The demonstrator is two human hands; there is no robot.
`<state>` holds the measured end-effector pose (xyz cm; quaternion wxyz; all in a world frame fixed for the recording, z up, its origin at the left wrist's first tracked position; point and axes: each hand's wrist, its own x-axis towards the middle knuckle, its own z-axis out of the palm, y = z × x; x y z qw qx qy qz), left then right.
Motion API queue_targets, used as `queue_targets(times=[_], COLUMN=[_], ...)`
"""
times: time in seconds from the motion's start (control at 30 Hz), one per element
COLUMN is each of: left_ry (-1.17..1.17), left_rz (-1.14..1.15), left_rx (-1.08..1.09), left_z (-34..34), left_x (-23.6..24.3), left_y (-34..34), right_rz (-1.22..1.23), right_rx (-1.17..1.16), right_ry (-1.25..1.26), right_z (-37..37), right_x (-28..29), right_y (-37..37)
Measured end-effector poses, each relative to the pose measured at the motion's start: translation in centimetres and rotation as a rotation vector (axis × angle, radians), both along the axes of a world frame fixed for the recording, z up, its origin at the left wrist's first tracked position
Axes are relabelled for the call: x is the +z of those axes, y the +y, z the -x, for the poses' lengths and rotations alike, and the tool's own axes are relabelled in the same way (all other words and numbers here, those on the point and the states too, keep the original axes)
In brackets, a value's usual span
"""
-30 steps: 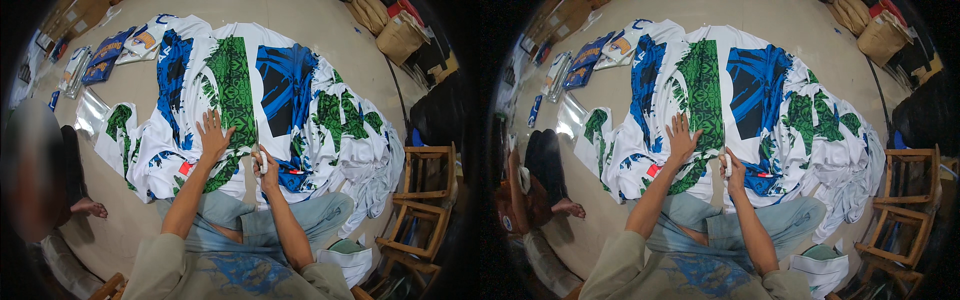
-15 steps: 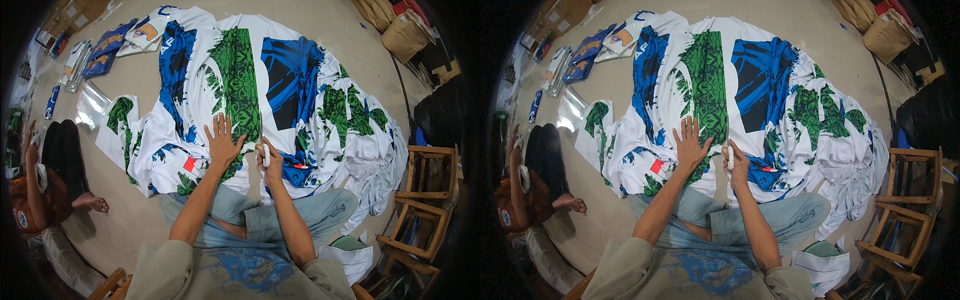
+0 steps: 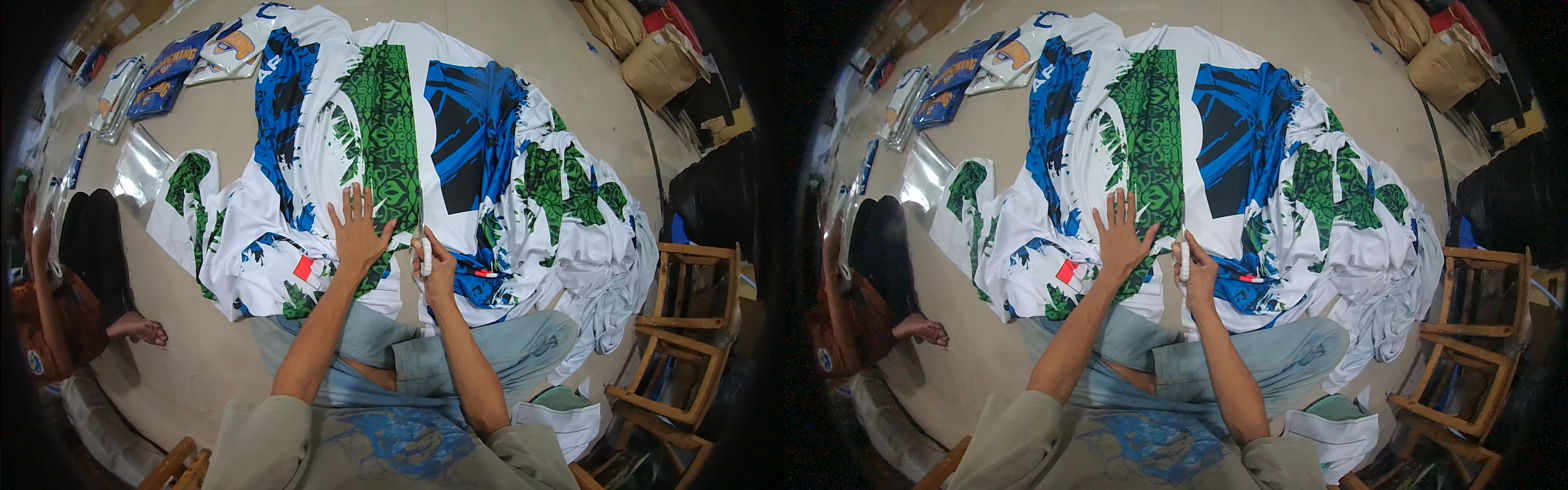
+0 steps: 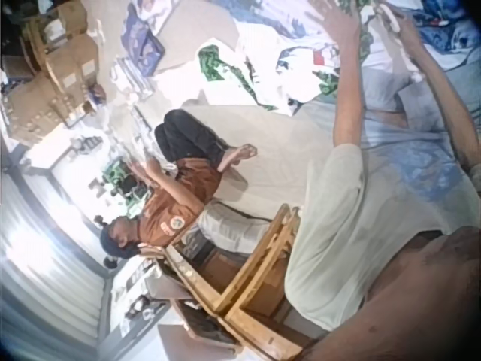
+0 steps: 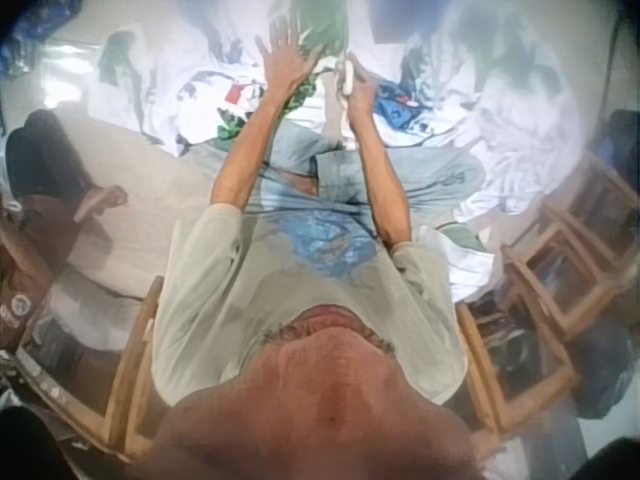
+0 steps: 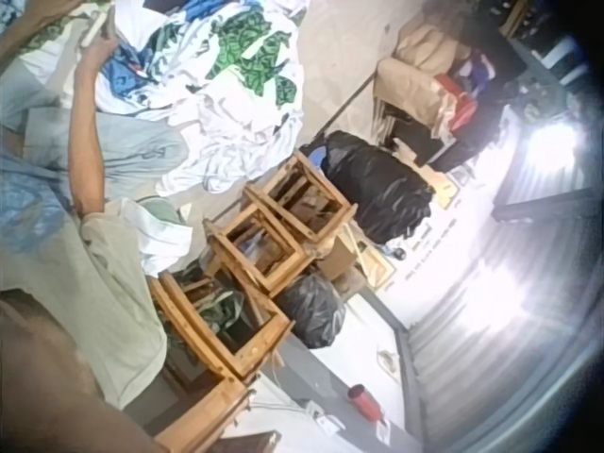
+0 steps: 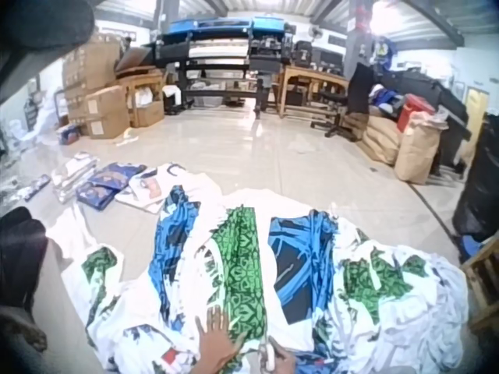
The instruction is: The person sits on the floor and uses scissors to cut a large piece of white fabric with green and blue printed patterns. They repeatedly smooth the fabric, align the edges, and cut along the printed design lines to separate sections. The person occasionally lifts and repositions the fabric to continue cutting different areas.
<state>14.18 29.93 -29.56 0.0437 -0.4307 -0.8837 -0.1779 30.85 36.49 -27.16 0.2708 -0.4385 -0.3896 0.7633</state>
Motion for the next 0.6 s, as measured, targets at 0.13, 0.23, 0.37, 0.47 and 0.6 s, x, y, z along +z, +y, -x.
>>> queue_targets(times=[0.13,0.23,0.37,0.47,0.6], left_ry=[-0.012,-0.014,-0.019,-0.011,-0.012], left_rz=[0.007,0.006,0.007,-0.002,-0.013], left_rx=[-0.003,-0.004,0.0,0.005,0.007], left_z=[0.0,0.0,0.0,0.0,0.0], left_x=[0.4,0.6,0.6,0.6,0.7], left_y=[-0.1,0.0,-0.1,-0.1,-0.1], right_rz=[-0.008,0.007,0.03,0.047,0.078], right_rx=[0.009,0.016,-0.025,-0.015,-0.04], right_ry=[-0.01,0.001,0.048,-0.004,0.055], right_z=[-0.1,-0.4,-0.3,0.0,1.1], right_x=[0.0,-0.3,0.2,1.1,2.2], right_y=[-0.1,0.1,0.1,0.5,1.6])
